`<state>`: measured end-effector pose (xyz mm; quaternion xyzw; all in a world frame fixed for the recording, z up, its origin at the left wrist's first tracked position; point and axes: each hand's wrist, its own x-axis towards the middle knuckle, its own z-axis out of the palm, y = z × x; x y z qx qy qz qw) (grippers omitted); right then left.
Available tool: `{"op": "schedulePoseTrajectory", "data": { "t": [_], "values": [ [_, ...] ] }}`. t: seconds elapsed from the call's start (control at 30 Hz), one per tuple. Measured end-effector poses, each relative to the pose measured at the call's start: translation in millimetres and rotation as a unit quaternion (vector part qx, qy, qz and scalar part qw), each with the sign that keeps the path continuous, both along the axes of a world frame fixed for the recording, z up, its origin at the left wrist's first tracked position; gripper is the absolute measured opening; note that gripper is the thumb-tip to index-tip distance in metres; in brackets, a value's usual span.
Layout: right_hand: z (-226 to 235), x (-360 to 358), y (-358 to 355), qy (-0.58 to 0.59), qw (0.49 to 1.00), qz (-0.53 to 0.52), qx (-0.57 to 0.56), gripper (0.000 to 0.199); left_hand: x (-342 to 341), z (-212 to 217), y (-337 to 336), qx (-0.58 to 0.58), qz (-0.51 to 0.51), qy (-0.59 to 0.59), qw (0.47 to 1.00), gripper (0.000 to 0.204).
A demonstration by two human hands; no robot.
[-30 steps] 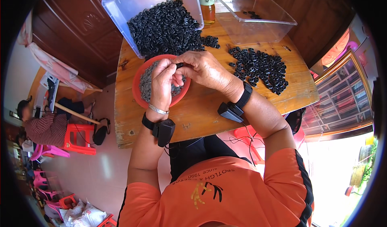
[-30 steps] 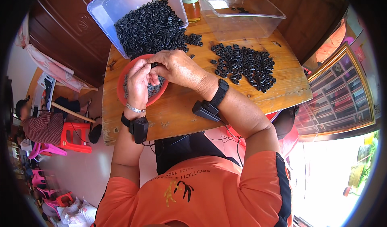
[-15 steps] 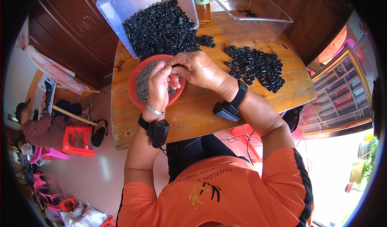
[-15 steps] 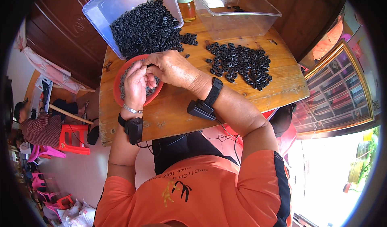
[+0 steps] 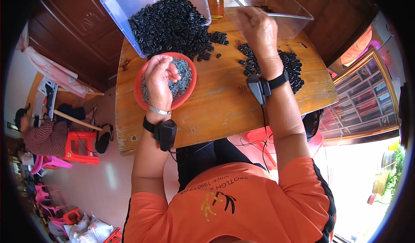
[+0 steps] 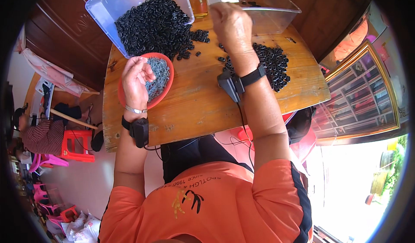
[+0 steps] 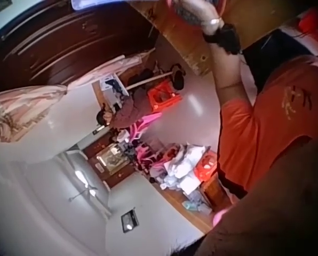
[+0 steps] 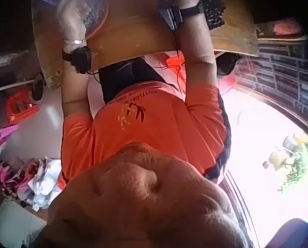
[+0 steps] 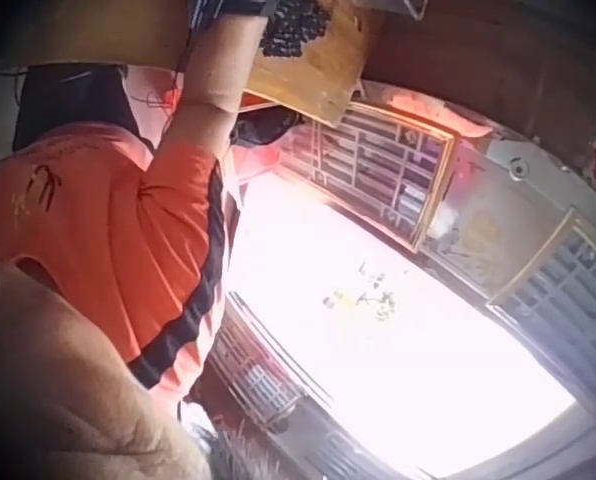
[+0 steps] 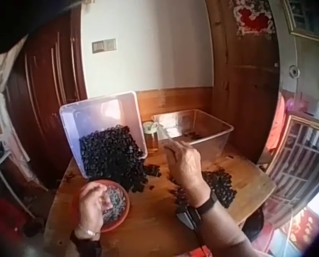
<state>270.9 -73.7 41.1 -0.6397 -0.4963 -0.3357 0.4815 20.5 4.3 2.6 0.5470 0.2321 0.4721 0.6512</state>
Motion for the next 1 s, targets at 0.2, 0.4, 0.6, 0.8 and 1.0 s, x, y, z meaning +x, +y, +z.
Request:
{"op": "schedulePoseTrajectory", "data": {
  "t": [0.2,0.4,0.6,0.8,1.0],
  "values": [
    [-35.5,-68.7,18.2,0.022,0.928,0.284,-0.241,0.012,-4.1,0.7,3.3,0.01,0.023,0.001,1.0,0.016],
    [-54.9,-111.1,25.4,-0.138,0.899,0.276,-0.311,0.012,-4.3,3.3,3.0,0.001,0.028,-0.008,1.0,0.016],
    [-71.6,-117.9,41.4,-0.113,0.914,0.28,-0.273,0.012,-4.0,3.6,3.8,0.0,0.028,-0.028,0.999,0.016],
    [-57.9,-119.7,34.3,-0.019,0.912,0.348,-0.215,0.014,-4.9,5.2,2.1,0.002,0.019,-0.037,0.999,0.015],
    [-59.6,-124.6,34.4,0.023,0.905,0.38,-0.189,0.005,-6.5,4.5,2.5,-0.008,0.024,-0.051,0.998,0.014]
  ]
}}
